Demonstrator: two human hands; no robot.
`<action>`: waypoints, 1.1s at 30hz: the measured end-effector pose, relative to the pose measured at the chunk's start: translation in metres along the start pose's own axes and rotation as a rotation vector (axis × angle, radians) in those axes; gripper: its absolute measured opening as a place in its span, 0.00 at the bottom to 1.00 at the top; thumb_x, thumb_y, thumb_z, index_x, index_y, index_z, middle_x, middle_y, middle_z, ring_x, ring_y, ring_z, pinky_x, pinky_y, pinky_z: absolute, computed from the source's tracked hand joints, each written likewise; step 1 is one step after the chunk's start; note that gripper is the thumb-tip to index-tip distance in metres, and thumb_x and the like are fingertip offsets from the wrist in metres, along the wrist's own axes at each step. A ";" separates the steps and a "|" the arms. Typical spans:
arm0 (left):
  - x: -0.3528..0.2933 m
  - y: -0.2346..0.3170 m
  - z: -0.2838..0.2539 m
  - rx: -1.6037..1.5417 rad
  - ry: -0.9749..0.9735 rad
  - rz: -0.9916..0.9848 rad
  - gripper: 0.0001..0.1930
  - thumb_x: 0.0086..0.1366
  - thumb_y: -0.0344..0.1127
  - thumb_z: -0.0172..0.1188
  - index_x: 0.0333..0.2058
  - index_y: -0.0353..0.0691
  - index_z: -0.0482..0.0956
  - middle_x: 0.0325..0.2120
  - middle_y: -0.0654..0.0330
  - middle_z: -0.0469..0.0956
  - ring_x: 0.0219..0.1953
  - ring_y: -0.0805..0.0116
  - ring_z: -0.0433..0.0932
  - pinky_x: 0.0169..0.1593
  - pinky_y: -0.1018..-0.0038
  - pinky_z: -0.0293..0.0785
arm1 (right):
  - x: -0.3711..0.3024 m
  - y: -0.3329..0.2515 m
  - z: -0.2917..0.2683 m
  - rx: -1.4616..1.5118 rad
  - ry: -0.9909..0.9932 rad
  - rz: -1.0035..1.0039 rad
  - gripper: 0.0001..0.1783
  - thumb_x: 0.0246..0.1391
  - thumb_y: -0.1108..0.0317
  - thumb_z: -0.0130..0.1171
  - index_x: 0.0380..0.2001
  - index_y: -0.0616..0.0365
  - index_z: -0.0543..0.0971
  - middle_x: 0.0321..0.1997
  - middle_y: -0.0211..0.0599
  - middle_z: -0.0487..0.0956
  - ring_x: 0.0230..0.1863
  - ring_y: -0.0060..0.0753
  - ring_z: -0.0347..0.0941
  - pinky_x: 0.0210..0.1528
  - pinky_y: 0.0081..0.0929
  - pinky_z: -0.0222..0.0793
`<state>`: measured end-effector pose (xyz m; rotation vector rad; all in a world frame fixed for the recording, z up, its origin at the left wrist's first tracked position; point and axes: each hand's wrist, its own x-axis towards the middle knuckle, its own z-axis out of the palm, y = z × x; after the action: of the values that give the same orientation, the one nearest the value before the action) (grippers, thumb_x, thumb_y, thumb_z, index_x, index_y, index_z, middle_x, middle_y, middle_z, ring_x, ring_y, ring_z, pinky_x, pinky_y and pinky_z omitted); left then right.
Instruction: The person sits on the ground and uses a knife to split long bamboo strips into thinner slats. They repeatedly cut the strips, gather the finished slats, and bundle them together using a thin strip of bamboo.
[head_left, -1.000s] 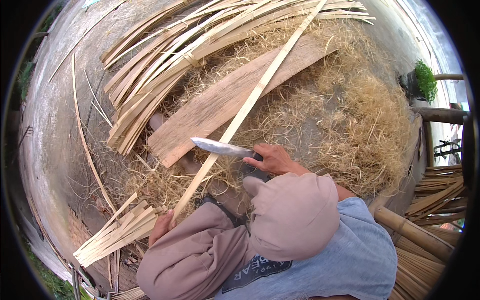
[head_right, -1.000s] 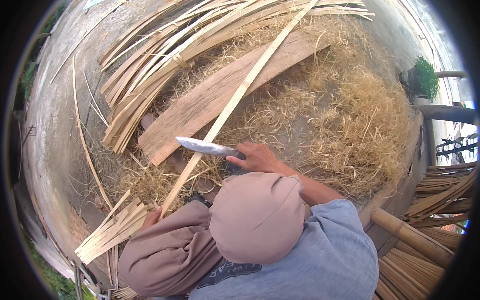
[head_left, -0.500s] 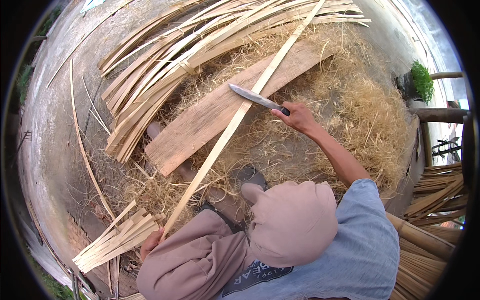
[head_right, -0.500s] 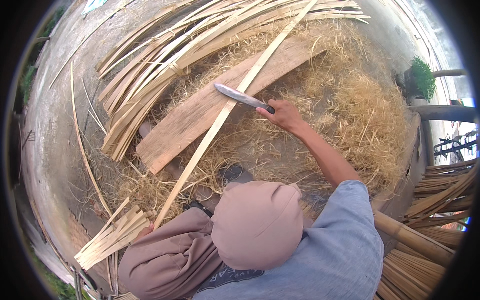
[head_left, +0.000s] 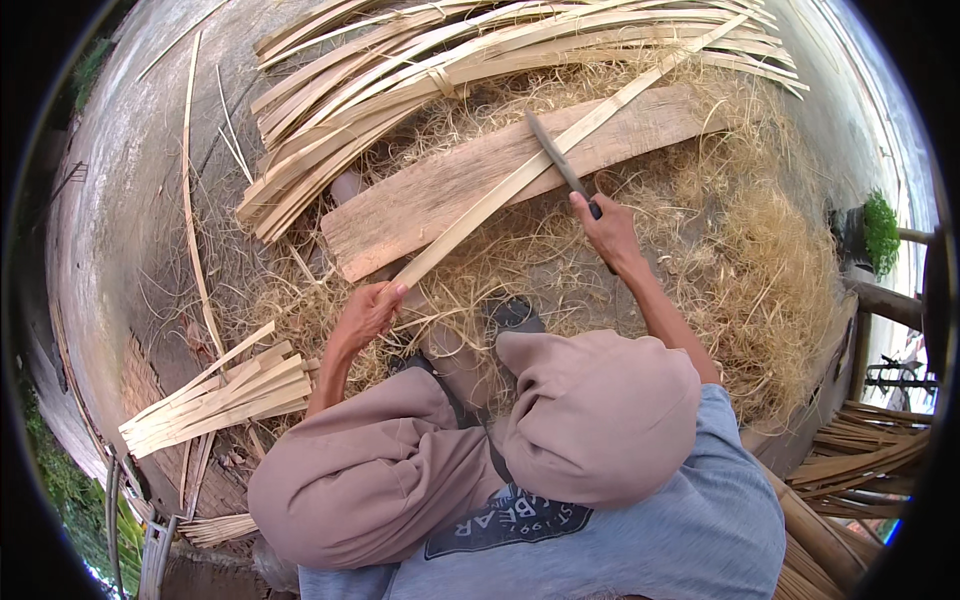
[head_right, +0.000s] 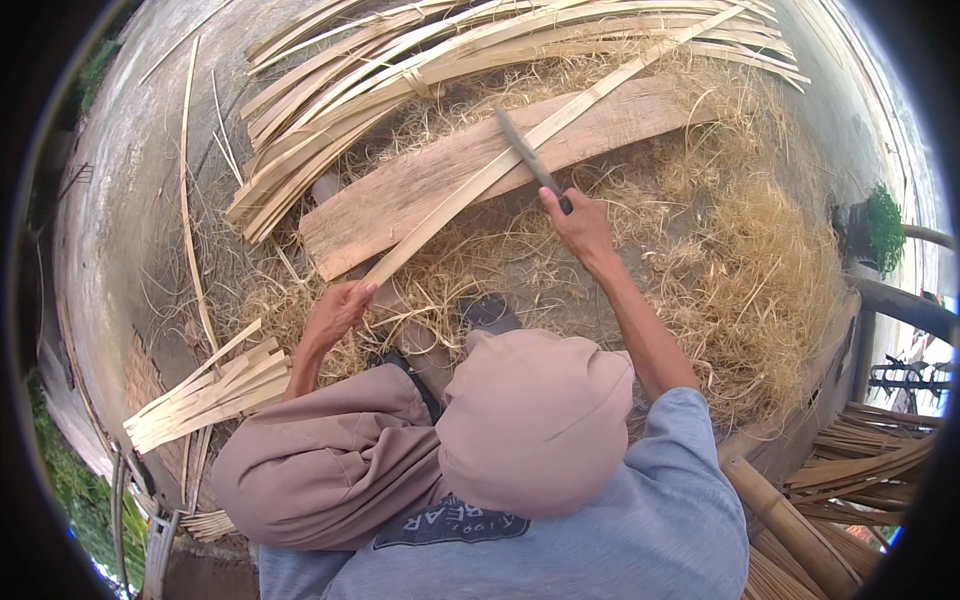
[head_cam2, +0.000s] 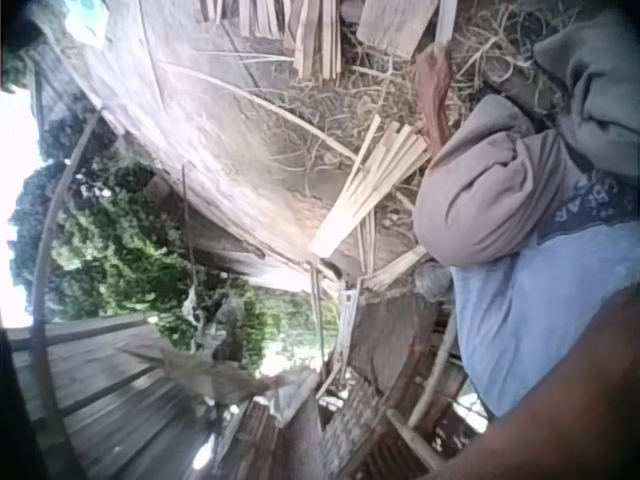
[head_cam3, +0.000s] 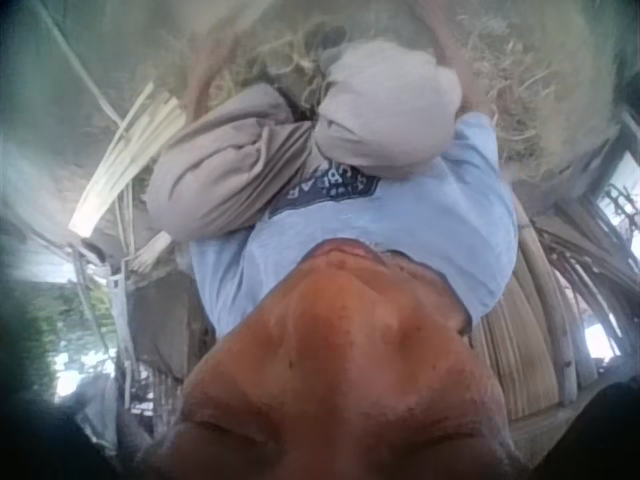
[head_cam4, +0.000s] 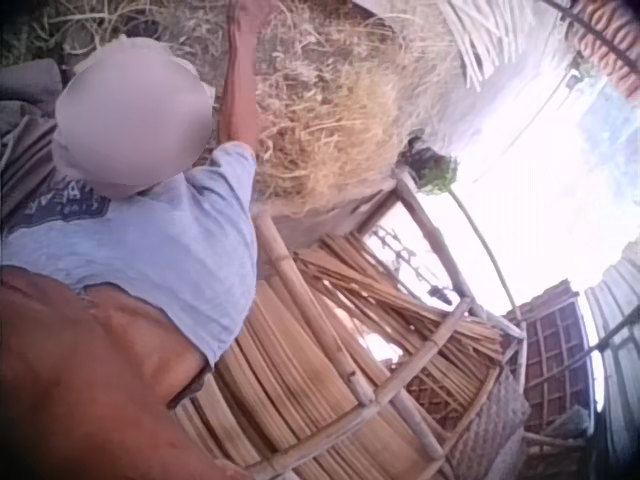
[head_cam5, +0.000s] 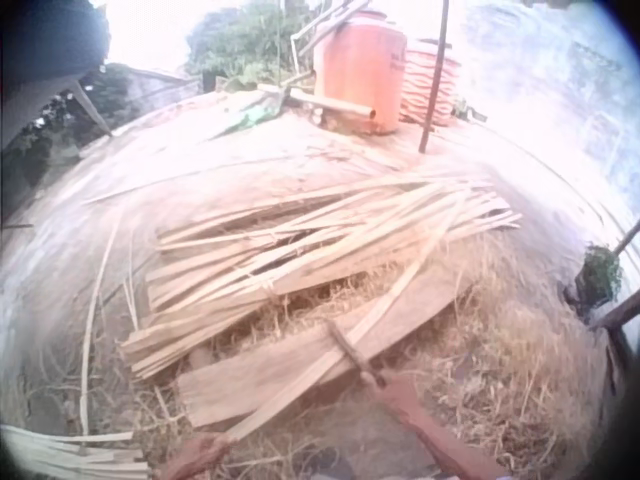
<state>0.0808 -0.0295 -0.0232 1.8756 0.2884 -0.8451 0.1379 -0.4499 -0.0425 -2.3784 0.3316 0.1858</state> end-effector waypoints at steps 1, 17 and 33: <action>0.010 -0.005 0.006 0.060 0.019 0.048 0.27 0.73 0.57 0.56 0.25 0.38 0.77 0.14 0.69 0.64 0.18 0.76 0.61 0.23 0.72 0.59 | -0.027 -0.017 0.018 -0.035 -0.108 -0.048 0.33 0.63 0.40 0.59 0.20 0.62 0.74 0.16 0.41 0.73 0.18 0.41 0.70 0.23 0.40 0.65; 0.017 -0.006 0.032 -0.172 -0.027 -0.011 0.27 0.72 0.58 0.57 0.22 0.43 0.73 0.12 0.73 0.61 0.15 0.81 0.57 0.19 0.77 0.53 | 0.030 0.029 -0.030 -0.048 0.085 0.093 0.37 0.64 0.36 0.55 0.19 0.64 0.75 0.14 0.45 0.71 0.18 0.41 0.69 0.27 0.43 0.64; 0.026 0.006 0.028 -0.388 -0.167 -0.090 0.26 0.71 0.58 0.59 0.23 0.45 0.70 0.11 0.76 0.55 0.13 0.82 0.50 0.18 0.78 0.51 | 0.006 0.036 -0.033 -0.082 0.102 0.087 0.38 0.65 0.34 0.51 0.18 0.60 0.73 0.14 0.36 0.69 0.18 0.34 0.65 0.23 0.41 0.61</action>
<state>0.0911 -0.0610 -0.0425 1.4326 0.4044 -0.9273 0.1349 -0.4990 -0.0427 -2.4611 0.4849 0.1201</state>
